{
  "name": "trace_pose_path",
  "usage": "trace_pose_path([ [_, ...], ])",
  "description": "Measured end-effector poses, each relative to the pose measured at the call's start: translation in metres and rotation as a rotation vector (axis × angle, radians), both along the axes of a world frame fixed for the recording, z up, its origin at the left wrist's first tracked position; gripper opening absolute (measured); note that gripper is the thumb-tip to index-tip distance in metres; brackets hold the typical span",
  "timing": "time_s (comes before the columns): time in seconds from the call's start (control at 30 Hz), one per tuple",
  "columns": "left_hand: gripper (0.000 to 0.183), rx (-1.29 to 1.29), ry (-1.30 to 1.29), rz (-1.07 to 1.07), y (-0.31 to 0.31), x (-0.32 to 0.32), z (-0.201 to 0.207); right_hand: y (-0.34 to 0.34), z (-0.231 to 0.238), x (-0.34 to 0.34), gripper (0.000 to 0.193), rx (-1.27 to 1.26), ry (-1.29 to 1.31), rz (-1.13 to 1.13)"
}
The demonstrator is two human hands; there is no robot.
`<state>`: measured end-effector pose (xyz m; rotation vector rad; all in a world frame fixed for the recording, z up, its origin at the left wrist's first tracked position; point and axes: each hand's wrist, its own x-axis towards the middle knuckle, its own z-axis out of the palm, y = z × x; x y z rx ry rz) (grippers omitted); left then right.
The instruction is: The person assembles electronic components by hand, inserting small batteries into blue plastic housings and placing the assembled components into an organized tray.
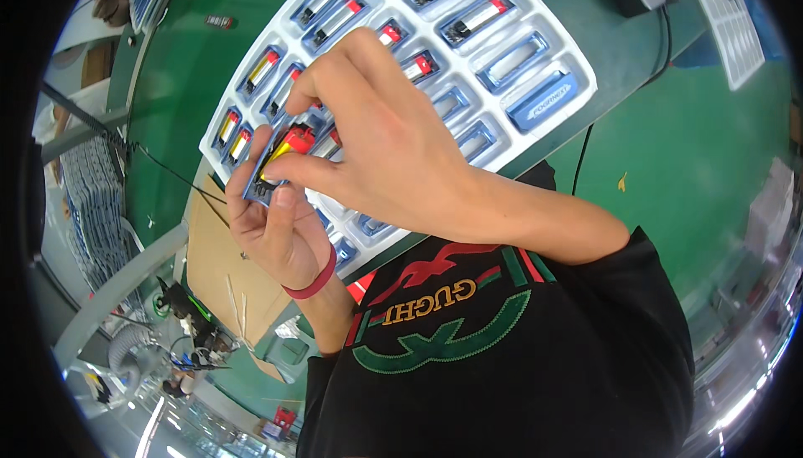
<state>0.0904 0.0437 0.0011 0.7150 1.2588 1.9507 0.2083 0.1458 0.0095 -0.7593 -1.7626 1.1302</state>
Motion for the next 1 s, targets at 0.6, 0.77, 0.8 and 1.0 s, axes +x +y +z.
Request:
trace_pose_path([
  [0.6, 0.039, 0.036, 0.021, -0.021, 0.007, 0.001, -0.007, 0.000, -0.002, -0.001, 0.032, -0.205, 0.002, -0.079],
  [0.77, 0.032, 0.117, -0.050, -0.132, 0.004, -0.008, -0.009, 0.004, -0.002, 0.006, 0.032, -0.263, -0.016, 0.069],
  [0.8, 0.032, 0.119, -0.048, -0.133, 0.004, -0.009, -0.007, 0.006, -0.003, 0.008, 0.033, -0.204, -0.023, 0.152],
  [1.0, 0.033, -0.298, 0.437, -0.160, -0.002, -0.013, 0.010, 0.013, 0.010, 0.024, 0.027, 0.040, -0.166, 0.262],
])
